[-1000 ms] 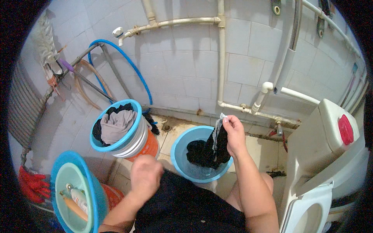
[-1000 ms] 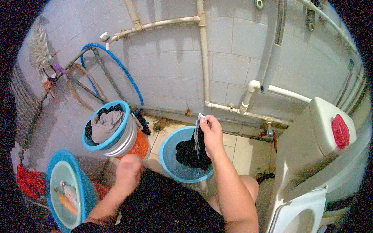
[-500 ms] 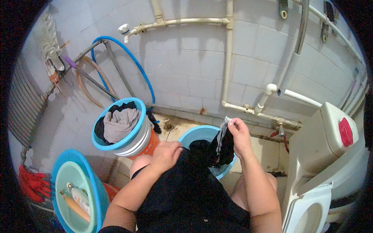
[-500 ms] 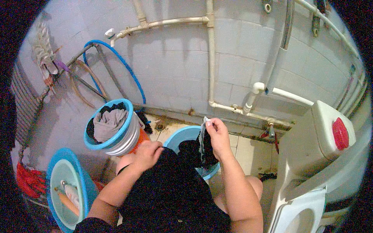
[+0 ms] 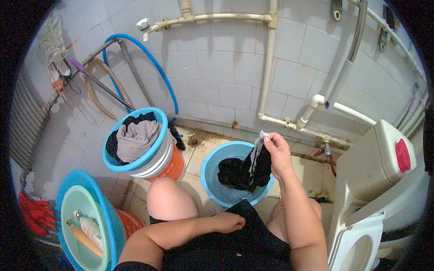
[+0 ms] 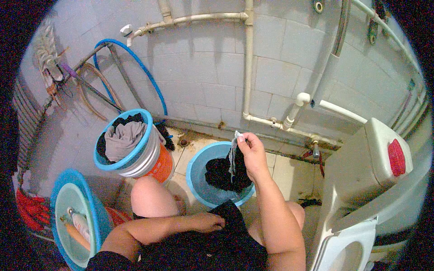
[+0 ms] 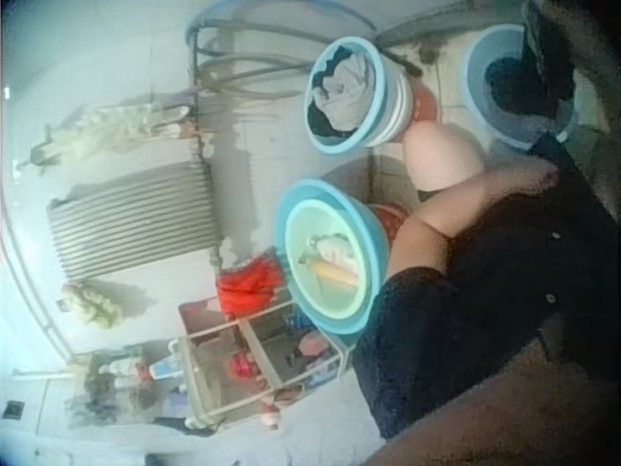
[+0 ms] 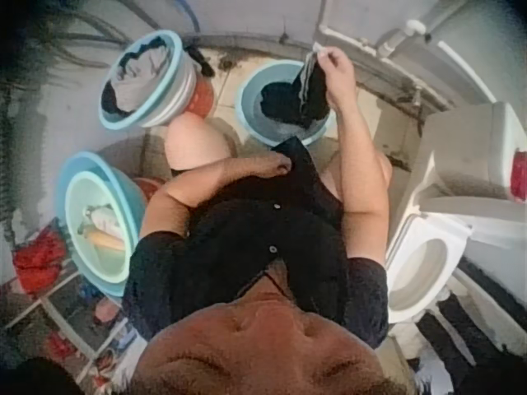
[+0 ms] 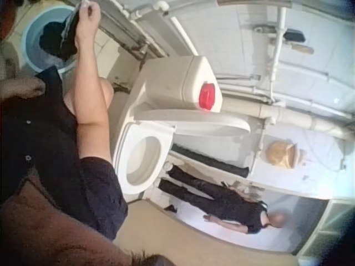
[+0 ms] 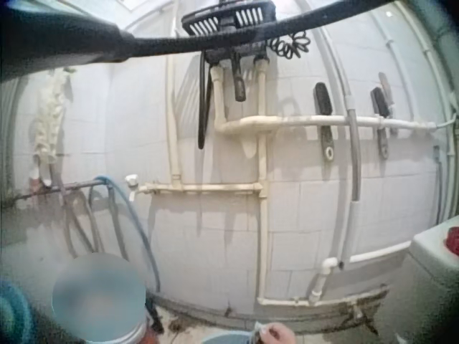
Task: The person hand-washes a black garment in a blue basin filled with water. They repeatedly submerge, scrub, and wring the item, then rinse it under a running tap. The person also handles a small white piece of fabric found inside the garment before returning to washing the main item.
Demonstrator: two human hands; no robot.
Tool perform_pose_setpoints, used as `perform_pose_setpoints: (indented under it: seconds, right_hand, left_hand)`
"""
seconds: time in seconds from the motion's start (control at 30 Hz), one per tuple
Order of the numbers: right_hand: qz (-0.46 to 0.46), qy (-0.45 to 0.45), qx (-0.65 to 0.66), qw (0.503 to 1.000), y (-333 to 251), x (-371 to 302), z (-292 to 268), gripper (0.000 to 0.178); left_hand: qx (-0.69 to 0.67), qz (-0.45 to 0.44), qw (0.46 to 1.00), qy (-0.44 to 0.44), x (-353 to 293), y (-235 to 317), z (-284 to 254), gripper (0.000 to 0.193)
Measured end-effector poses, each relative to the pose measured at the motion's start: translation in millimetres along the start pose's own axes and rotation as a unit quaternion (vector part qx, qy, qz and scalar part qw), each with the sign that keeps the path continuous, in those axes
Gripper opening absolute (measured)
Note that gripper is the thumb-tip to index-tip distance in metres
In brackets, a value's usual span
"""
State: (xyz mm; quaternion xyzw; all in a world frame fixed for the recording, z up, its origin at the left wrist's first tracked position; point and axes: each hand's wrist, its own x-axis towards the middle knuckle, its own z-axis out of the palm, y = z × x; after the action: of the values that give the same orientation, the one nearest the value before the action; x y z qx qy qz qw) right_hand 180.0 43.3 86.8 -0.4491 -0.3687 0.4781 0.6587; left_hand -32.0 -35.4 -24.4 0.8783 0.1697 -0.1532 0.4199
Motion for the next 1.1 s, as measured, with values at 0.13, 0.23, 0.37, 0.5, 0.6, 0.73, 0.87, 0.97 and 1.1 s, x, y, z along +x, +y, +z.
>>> perform_pose_setpoints:
  seconds: [0.13, 0.23, 0.37, 0.5, 0.6, 0.73, 0.87, 0.97, 1.1]
  right_hand:
    - [-0.006, 0.001, 0.009, 1.000, -4, 1, 1, 0.009]
    - [-0.016, 0.005, 0.015, 1.000, -5, 2, -2, 0.007]
    - [-0.015, 0.003, 0.016, 1.000, -1, 2, -3, 0.007]
    - [-0.008, 0.005, 0.021, 1.000, -7, -1, -3, 0.006]
    - [-0.009, 0.001, 0.026, 1.000, -7, -1, -4, 0.006]
    - [-0.008, 0.001, 0.020, 1.000, -4, -2, -1, 0.006]
    - [-0.003, 0.005, 0.034, 0.999, -9, -3, -2, 0.008]
    - [-0.004, 0.003, 0.031, 1.000, -10, -4, -1, 0.008]
    - [-0.014, 0.006, 0.021, 1.000, -9, -3, -7, 0.009]
  left_hand:
    - [0.084, -0.048, 0.994, 0.057, 8, 5, -35, 0.023]
    - [0.073, -0.073, 0.992, 0.072, 24, 2, -53, 0.032]
    - [0.104, -0.034, 0.991, 0.078, 58, -62, 7, 0.045]
    - [0.054, 0.061, 0.990, -0.119, 77, -129, 113, 0.051]
    - [0.010, 0.027, 0.963, -0.269, 79, -147, 141, 0.045]
    - [0.052, -0.093, 0.988, -0.116, 103, -148, 116, 0.037]
    - [-0.120, -0.127, 0.897, 0.407, 83, -62, -7, 0.036]
    - [-0.110, -0.149, 0.850, 0.493, 99, -64, -23, 0.042]
    - [-0.149, -0.182, 0.875, 0.423, 102, -88, -54, 0.033]
